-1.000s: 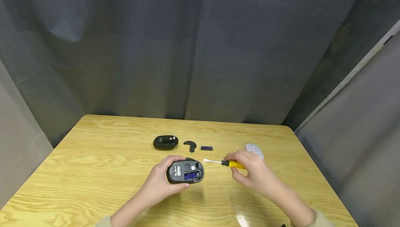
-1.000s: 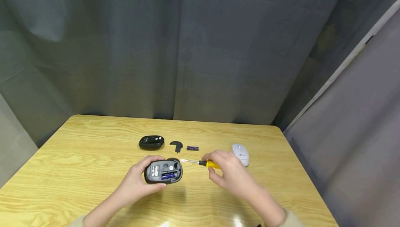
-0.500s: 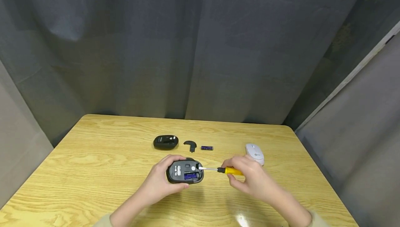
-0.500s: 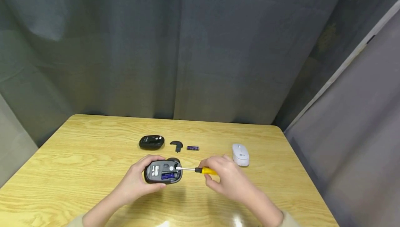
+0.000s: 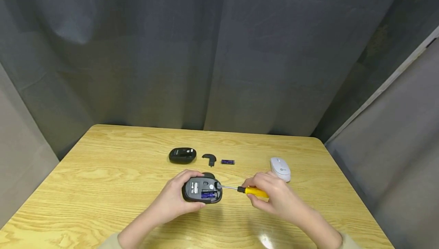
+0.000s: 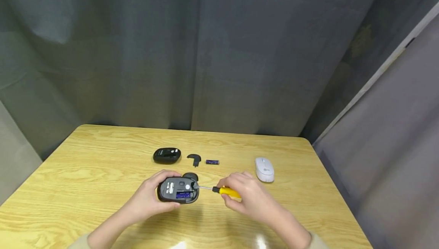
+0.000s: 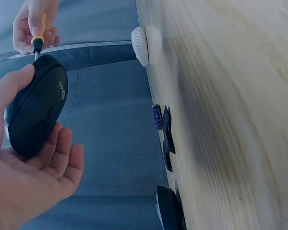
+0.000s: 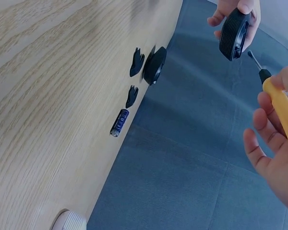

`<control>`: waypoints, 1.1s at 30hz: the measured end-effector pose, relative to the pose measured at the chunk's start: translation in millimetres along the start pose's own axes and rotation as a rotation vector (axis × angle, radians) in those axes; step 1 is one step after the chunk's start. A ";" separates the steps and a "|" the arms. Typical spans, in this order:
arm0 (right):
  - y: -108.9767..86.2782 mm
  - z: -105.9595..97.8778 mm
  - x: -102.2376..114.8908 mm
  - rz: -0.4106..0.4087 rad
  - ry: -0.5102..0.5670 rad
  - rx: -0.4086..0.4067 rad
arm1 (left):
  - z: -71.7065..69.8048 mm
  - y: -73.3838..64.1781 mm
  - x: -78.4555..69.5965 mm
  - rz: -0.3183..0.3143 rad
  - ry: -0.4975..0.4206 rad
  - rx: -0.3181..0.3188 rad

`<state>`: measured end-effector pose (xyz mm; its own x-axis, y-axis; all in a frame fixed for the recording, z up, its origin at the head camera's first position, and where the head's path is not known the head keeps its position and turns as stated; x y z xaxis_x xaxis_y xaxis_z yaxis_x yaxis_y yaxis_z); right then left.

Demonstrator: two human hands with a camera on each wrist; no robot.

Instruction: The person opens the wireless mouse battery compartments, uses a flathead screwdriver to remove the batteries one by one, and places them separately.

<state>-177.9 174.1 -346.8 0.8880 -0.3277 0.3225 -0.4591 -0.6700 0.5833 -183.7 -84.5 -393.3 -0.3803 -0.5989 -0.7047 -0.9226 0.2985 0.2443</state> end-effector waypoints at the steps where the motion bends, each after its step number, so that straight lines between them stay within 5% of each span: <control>1: -0.1 0.2 0.2 -0.002 -0.002 0.001 | -0.3 0.0 -0.3 0.007 0.003 0.001; 26: 2.8 3.3 7.9 -0.113 0.033 0.097 | 2.1 -1.7 -1.6 0.031 0.070 0.090; 33: 5.0 6.4 10.8 -0.112 0.029 0.141 | 4.2 -1.8 -5.1 0.059 0.148 0.043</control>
<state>-170.5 162.9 -345.2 0.9315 -0.2275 0.2840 -0.3472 -0.7889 0.5070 -179.9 -78.9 -393.0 -0.4416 -0.6815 -0.5835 -0.8962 0.3660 0.2508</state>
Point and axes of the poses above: each hand's wrist, its own y-axis towards the middle knuckle, its own z-axis out of the palm, x = y × z, the point moved 4 cm from there along y, towards the middle knuckle, and after that the axes turned 12 degrees about y, right-handed, at the moved point
